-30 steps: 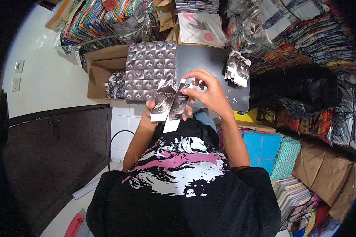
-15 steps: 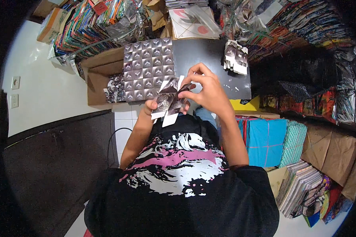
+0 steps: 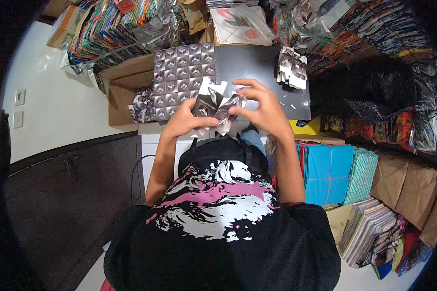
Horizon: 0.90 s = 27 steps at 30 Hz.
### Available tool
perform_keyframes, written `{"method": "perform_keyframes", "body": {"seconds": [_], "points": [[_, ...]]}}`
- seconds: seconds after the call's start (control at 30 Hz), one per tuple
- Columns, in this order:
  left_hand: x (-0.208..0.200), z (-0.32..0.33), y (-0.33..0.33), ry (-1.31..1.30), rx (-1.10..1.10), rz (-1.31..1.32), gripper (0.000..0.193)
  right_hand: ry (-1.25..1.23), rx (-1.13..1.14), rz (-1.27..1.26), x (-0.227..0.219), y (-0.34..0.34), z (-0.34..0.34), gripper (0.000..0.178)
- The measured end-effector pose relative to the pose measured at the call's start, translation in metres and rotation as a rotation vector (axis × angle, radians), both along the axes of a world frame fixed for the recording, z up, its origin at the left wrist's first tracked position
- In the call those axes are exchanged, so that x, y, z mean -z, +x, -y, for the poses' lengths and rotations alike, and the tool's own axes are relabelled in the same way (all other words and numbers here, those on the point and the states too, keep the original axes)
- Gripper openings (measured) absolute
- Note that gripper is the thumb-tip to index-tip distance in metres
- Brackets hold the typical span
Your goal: Folding and assembling small cardboard boxes on a table.
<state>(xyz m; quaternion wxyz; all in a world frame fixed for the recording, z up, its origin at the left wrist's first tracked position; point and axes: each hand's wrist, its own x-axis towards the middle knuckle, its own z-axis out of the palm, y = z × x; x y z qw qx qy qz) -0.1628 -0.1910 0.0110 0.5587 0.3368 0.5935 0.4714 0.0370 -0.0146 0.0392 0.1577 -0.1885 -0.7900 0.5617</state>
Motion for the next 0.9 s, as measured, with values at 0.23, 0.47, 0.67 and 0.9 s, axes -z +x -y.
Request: {"method": "perform_keyframes", "body": {"seconds": [0.23, 0.47, 0.67, 0.9], "points": [[0.028, -0.008, 0.019, 0.110, -0.404, -0.067, 0.028, -0.366, 0.180, 0.024, 0.041, -0.013, 0.026, 0.038], [0.035, -0.012, 0.031, 0.067, -0.437, -0.103, 0.034, -0.519, 0.260, -0.009, 0.046, -0.013, 0.027, 0.016], [0.047, -0.011, 0.034, 0.077, -0.502, 0.014, 0.044, -0.575, 0.275, 0.014, 0.046, -0.010, 0.028, 0.017], [0.061, -0.007, 0.035, 0.154, -0.501, -0.185, 0.052, -0.512, 0.311, -0.028, 0.049, -0.011, 0.040, 0.016]]}}
